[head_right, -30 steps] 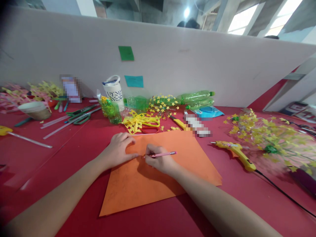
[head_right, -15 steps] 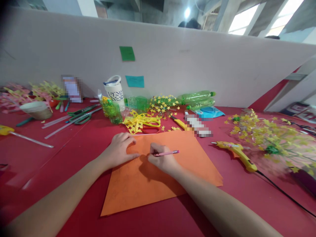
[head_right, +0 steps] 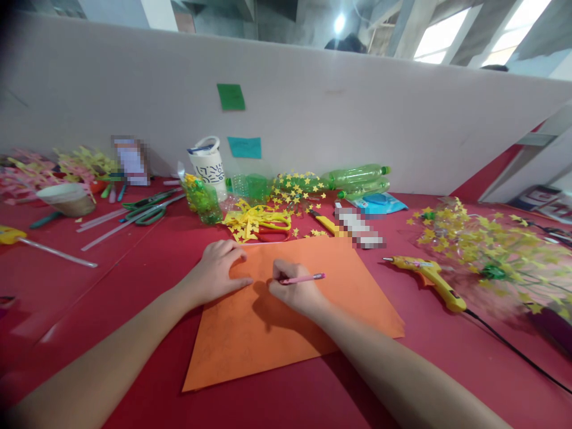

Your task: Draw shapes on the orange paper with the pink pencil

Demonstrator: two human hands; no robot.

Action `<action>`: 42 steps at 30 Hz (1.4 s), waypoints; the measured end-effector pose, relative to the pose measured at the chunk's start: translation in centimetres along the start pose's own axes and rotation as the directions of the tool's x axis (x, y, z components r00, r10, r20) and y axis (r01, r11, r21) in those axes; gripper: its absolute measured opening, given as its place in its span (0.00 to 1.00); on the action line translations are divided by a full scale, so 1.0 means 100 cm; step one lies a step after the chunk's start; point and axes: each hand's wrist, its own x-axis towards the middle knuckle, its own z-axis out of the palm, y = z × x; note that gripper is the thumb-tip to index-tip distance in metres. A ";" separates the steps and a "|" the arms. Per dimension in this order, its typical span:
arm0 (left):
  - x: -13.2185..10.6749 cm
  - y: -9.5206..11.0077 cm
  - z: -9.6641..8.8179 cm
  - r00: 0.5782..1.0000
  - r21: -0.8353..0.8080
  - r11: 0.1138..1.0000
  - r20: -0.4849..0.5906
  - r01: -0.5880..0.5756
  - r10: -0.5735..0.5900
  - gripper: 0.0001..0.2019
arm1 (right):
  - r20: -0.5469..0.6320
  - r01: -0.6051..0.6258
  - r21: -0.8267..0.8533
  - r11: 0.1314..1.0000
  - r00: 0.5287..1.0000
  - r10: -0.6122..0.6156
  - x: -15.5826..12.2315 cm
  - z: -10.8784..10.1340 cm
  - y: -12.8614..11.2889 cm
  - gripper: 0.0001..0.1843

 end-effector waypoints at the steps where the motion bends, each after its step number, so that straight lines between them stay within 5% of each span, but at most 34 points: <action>1: 0.000 0.000 0.000 1.000 0.004 1.000 0.001 -0.001 0.001 0.21 | 0.006 0.001 -0.002 1.000 1.000 -0.001 0.000 0.000 0.000 0.09; 32: 0.000 0.001 -0.002 1.000 0.011 1.000 0.006 -0.002 0.002 0.19 | 0.198 0.074 0.069 0.995 0.976 -0.087 -0.007 -0.002 -0.007 0.07; 36: 0.000 -0.002 0.001 0.999 -0.043 0.999 -0.022 -0.031 0.030 0.06 | 0.191 -0.044 0.208 0.977 0.982 0.004 -0.004 -0.003 -0.006 0.06; 42: 0.002 -0.010 0.006 0.997 -0.157 0.986 -0.070 -0.054 0.043 0.20 | 0.051 -0.185 0.428 0.885 0.982 0.181 0.006 -0.014 -0.004 0.11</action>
